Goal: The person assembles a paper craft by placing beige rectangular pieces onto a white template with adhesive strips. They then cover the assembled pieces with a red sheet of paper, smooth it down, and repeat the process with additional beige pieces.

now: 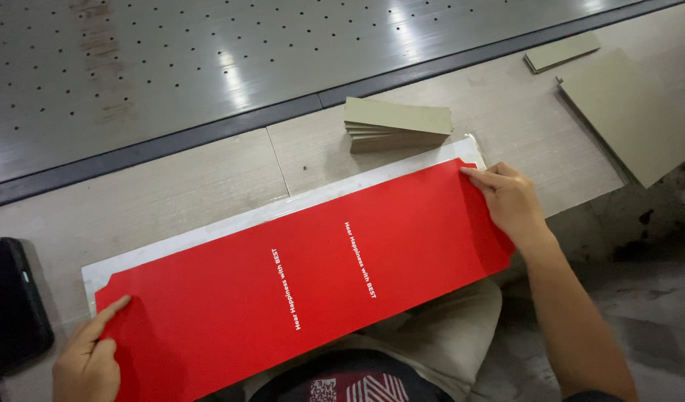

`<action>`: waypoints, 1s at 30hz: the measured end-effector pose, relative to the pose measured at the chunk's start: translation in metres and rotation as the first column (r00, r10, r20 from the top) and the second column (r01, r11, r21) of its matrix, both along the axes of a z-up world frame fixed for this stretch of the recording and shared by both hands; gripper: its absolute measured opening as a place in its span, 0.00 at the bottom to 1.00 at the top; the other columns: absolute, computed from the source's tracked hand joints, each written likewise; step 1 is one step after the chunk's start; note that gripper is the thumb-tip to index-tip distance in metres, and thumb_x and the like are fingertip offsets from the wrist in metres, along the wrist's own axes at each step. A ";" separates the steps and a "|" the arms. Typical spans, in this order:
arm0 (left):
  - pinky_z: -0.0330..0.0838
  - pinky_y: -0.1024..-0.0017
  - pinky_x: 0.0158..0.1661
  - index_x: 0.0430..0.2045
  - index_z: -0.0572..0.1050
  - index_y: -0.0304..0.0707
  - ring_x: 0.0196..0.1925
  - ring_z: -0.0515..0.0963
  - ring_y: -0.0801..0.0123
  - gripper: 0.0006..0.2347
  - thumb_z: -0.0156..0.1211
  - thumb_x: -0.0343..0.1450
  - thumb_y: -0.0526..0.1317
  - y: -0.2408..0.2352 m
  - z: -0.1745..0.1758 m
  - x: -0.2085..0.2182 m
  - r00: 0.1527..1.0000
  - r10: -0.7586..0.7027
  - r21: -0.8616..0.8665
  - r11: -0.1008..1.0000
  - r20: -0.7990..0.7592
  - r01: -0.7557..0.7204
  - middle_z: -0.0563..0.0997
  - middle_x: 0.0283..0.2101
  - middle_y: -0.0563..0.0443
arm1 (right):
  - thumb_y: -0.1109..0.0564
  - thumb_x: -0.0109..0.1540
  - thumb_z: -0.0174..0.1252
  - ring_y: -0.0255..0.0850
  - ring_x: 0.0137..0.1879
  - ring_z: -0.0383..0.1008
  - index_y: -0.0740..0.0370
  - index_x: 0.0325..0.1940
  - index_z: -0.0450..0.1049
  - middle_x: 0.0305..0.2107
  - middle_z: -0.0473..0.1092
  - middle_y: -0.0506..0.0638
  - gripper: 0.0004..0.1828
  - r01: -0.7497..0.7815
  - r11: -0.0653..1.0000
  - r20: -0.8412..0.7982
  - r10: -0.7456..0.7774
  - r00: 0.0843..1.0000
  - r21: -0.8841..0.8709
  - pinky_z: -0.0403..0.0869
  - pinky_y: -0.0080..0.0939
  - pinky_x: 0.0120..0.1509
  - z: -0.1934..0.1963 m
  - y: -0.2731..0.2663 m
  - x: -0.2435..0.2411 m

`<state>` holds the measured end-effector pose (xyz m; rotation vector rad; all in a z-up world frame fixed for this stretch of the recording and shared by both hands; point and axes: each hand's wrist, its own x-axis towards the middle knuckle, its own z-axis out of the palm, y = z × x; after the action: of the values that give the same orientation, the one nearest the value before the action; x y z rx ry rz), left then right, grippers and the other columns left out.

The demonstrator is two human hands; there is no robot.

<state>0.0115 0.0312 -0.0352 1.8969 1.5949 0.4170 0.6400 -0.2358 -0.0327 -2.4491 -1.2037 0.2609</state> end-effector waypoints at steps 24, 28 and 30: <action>0.62 0.65 0.62 0.68 0.68 0.56 0.57 0.75 0.53 0.31 0.39 0.66 0.34 0.008 0.047 0.013 0.981 -0.161 -0.237 0.962 -0.108 0.132 0.77 0.52 0.42 | 0.44 0.77 0.40 0.55 0.54 0.78 0.27 0.74 0.69 0.54 0.75 0.59 0.22 0.107 0.879 0.285 0.034 0.958 -0.464 0.71 0.51 0.59 -0.020 -0.005 0.030; 0.62 0.65 0.62 0.67 0.68 0.52 0.56 0.75 0.52 0.31 0.40 0.65 0.32 0.011 0.037 0.008 0.977 -0.211 -0.160 0.966 -0.022 0.205 0.76 0.51 0.40 | 0.59 0.85 0.42 0.56 0.38 0.80 0.64 0.64 0.81 0.42 0.79 0.68 0.19 0.109 0.944 0.028 -0.106 0.994 -0.312 0.75 0.49 0.37 -0.009 0.007 0.010; 0.64 0.66 0.60 0.68 0.68 0.55 0.53 0.76 0.54 0.30 0.39 0.67 0.32 0.010 0.054 0.012 0.985 -0.170 -0.245 0.957 -0.037 0.156 0.76 0.49 0.44 | 0.59 0.86 0.43 0.59 0.38 0.80 0.66 0.67 0.79 0.42 0.79 0.71 0.18 0.073 0.964 0.030 -0.068 0.997 -0.255 0.75 0.53 0.37 -0.030 -0.002 0.029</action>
<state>0.0235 0.0415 0.0185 1.8484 1.4389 0.0928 0.6691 -0.2373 -0.0623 -2.7163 -1.1506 0.3931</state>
